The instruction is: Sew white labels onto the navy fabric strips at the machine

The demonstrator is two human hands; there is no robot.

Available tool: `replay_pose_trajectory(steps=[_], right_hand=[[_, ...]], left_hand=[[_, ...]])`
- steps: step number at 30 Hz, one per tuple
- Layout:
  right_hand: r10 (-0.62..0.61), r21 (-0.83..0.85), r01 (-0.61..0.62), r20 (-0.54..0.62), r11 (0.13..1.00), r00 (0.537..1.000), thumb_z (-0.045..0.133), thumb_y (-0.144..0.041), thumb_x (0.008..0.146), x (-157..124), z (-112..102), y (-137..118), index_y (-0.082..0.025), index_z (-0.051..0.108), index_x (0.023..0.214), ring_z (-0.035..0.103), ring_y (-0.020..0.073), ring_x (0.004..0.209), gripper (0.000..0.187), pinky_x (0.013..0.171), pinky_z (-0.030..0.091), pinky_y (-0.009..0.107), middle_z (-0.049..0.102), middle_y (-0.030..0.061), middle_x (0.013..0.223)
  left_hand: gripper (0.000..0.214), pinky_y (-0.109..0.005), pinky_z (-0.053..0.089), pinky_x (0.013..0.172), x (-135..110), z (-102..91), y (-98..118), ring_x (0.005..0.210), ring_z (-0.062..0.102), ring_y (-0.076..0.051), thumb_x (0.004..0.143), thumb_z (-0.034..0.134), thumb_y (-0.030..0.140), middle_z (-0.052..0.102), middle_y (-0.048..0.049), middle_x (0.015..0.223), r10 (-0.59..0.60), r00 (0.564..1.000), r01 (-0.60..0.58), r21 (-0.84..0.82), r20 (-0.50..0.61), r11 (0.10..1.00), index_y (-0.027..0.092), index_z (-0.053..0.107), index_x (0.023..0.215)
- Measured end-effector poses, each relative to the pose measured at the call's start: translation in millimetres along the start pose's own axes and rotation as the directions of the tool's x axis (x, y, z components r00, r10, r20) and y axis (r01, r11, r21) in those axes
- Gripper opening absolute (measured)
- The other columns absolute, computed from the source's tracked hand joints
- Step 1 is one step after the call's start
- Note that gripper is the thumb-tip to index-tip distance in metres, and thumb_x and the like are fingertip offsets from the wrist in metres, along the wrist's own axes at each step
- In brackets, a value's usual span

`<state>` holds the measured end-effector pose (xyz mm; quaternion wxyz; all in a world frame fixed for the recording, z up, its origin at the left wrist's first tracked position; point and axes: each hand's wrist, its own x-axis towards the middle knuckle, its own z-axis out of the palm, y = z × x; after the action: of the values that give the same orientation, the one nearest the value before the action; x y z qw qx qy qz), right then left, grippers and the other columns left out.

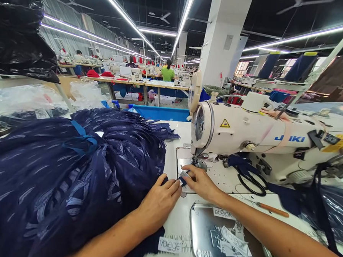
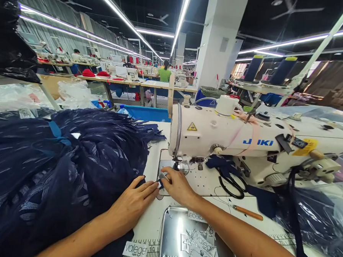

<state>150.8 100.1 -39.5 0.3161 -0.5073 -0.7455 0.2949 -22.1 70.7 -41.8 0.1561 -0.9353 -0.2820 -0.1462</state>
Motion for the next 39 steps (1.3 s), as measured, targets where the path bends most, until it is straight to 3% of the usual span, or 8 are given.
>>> replay_pose_trajectory(steps=[7,24,33,39], right_hand=[[0.072,-0.068,-0.071,0.024,0.995,0.997,0.046,-0.012,0.071,6,0,1,-0.012,0.064,0.091,0.035,0.0076,0.043,0.027,0.044,0.029,0.019,0.039,-0.0070,0.043],[0.034,-0.228,-0.028,0.022,0.973,0.999,0.046,-0.011,0.072,3,0,-8,-0.016,0.066,0.091,0.034,0.0084,0.045,0.028,0.045,0.028,0.020,0.044,-0.0046,0.046],[0.011,-0.162,0.003,0.087,0.987,0.996,0.045,-0.009,0.070,7,-3,-6,-0.014,0.066,0.086,0.031,0.0069,0.042,0.027,0.044,0.027,0.019,0.036,-0.0073,0.042],[0.139,-0.024,-0.137,0.213,0.990,0.967,0.045,-0.005,0.064,17,-11,-8,-0.012,0.066,0.074,0.027,0.0055,0.039,0.024,0.043,0.026,0.018,0.031,-0.0098,0.039]], left_hand=[[0.030,-0.041,0.023,0.091,0,2.1,0,0.097,0.050,-0.021,0.078,0.041,0.012,0.057,-0.0107,0.109,-0.012,0.999,0.014,-0.038,0.053,0.999,0.011,0.051,0.106],[0.034,-0.042,0.025,0.088,5,-3.8,0,0.094,0.050,-0.023,0.075,0.044,0.012,0.057,-0.0108,0.105,0.000,0.993,0.004,-0.030,0.120,1.000,0.008,0.049,0.108],[0.032,-0.042,0.027,0.087,7,-6.4,1,0.093,0.051,-0.023,0.076,0.044,0.012,0.057,-0.0112,0.103,-0.010,0.990,0.015,-0.032,0.139,0.999,0.009,0.050,0.108],[0.031,-0.042,0.026,0.087,7,-7.4,1,0.093,0.051,-0.022,0.077,0.043,0.012,0.058,-0.0112,0.104,-0.010,0.990,0.015,-0.034,0.143,0.999,0.009,0.050,0.106]])
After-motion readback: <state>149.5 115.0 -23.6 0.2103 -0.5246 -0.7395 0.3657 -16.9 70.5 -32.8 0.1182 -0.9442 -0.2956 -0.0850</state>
